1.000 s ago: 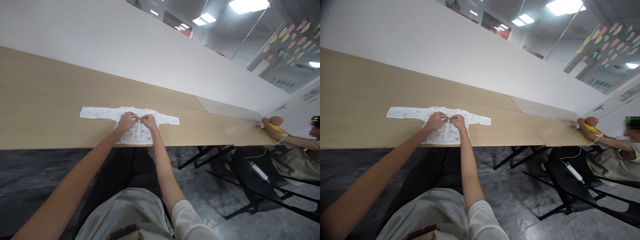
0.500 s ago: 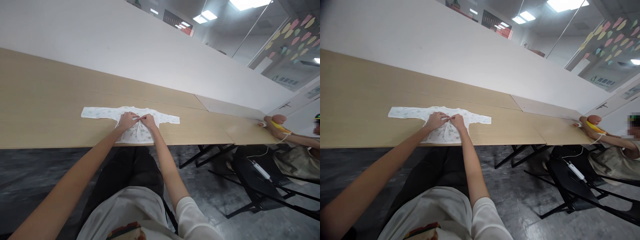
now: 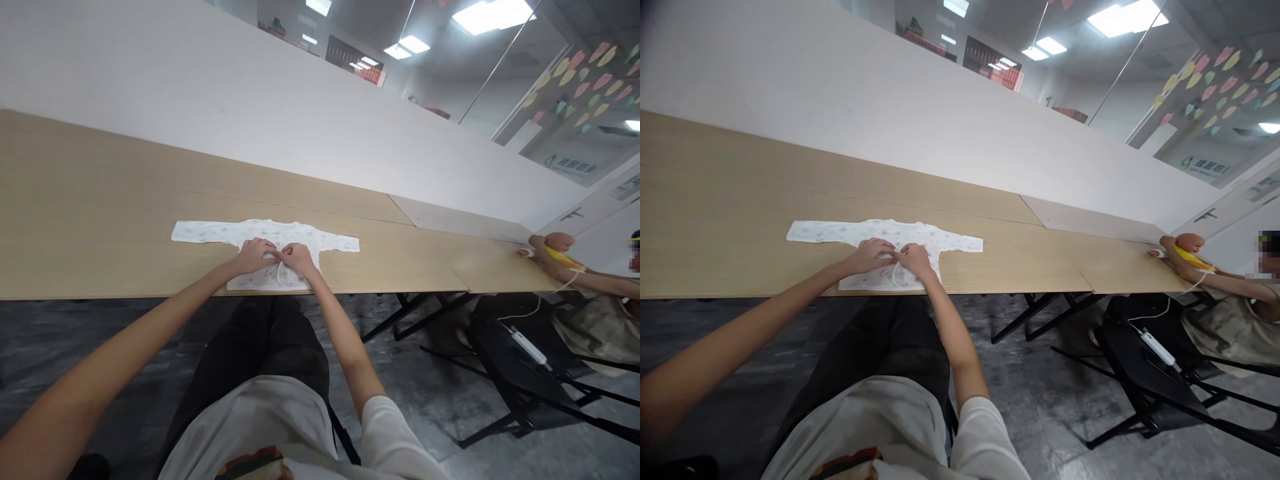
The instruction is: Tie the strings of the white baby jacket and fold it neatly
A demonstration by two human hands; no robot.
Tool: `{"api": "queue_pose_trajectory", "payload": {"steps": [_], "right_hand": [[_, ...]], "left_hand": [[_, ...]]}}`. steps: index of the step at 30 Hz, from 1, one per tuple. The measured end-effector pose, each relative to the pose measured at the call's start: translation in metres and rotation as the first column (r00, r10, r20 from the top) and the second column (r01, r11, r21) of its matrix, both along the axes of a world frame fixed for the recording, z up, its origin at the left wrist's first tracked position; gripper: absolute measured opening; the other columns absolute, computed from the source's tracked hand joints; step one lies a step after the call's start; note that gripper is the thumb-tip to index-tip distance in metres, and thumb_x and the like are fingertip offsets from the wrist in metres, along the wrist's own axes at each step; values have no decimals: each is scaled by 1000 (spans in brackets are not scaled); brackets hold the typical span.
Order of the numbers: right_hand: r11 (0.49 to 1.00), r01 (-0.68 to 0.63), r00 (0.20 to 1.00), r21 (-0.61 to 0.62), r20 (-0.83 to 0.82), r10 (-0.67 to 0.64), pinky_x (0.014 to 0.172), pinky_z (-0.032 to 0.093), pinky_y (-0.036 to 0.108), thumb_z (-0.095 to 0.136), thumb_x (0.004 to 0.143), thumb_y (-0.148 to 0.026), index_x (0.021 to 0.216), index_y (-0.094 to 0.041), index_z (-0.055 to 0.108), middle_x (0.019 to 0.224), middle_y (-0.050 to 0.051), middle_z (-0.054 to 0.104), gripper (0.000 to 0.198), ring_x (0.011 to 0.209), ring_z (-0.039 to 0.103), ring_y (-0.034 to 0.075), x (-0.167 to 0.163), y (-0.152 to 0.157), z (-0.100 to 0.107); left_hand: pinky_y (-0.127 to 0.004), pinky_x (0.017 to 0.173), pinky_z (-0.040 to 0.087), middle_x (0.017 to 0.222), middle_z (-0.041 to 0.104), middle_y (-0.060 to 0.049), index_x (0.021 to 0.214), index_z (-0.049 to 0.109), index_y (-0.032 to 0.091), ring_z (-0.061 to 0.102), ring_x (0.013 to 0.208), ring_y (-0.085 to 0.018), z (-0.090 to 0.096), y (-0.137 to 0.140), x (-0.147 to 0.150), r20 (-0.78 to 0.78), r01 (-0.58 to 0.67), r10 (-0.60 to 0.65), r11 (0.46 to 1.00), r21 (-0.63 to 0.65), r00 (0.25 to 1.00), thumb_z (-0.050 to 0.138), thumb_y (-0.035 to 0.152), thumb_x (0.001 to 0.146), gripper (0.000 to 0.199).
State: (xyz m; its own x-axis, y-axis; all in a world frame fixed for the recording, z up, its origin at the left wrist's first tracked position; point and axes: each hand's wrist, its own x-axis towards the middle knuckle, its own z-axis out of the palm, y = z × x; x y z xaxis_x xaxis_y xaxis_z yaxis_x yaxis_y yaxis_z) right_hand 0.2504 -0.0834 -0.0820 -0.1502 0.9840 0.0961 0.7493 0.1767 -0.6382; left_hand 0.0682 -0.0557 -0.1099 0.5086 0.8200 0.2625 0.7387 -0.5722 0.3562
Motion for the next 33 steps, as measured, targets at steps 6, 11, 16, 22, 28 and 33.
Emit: {"api": "queue_pose_trajectory", "payload": {"steps": [6,11,16,22,28,33], "right_hand": [[981,-58,990,-188,-135,33,58,43,18,76,82,-34,103,-14,69,65,-2,66,30,57,58,9,10,3,12],[964,-78,981,-253,-192,29,51,41,16,73,84,-22,111,-13,65,56,-6,59,30,50,53,7,15,2,12],[958,-62,981,-281,-193,7,50,41,16,64,84,-10,114,-11,64,51,-7,54,30,49,54,9,14,2,14],[963,-70,976,-261,-217,12,49,41,14,59,80,-2,112,-13,64,47,-9,51,34,45,52,8,15,7,9],[953,-71,930,-296,-364,-44,53,47,15,61,77,3,102,-15,65,58,-7,61,31,45,55,6,21,8,8],[955,-96,912,-281,-410,-29,56,47,14,65,76,2,95,-15,67,57,-7,62,25,47,58,6,19,6,10]], "left_hand": [[-46,102,39,111,72,-6,95,80,29,60,109,-30,1,-9,7,106,-5,10,999,-51,994,52,65,83,47],[-44,103,40,115,71,-6,101,79,29,60,110,-29,-2,-10,10,149,31,-22,998,-60,989,55,57,82,42],[-42,103,41,110,74,-6,98,80,28,62,107,-27,-8,-5,9,166,52,-42,997,-52,985,51,45,83,37],[-38,89,48,99,76,-8,94,79,23,66,93,-27,-5,-8,21,165,-9,15,999,-37,986,49,43,81,38],[-31,82,51,91,76,-5,85,75,22,67,83,-21,0,-9,17,269,19,17,991,-133,963,53,43,76,32],[-30,80,53,87,76,-4,85,74,22,68,81,-20,1,-9,15,356,16,66,975,-220,932,56,45,73,32]]}}
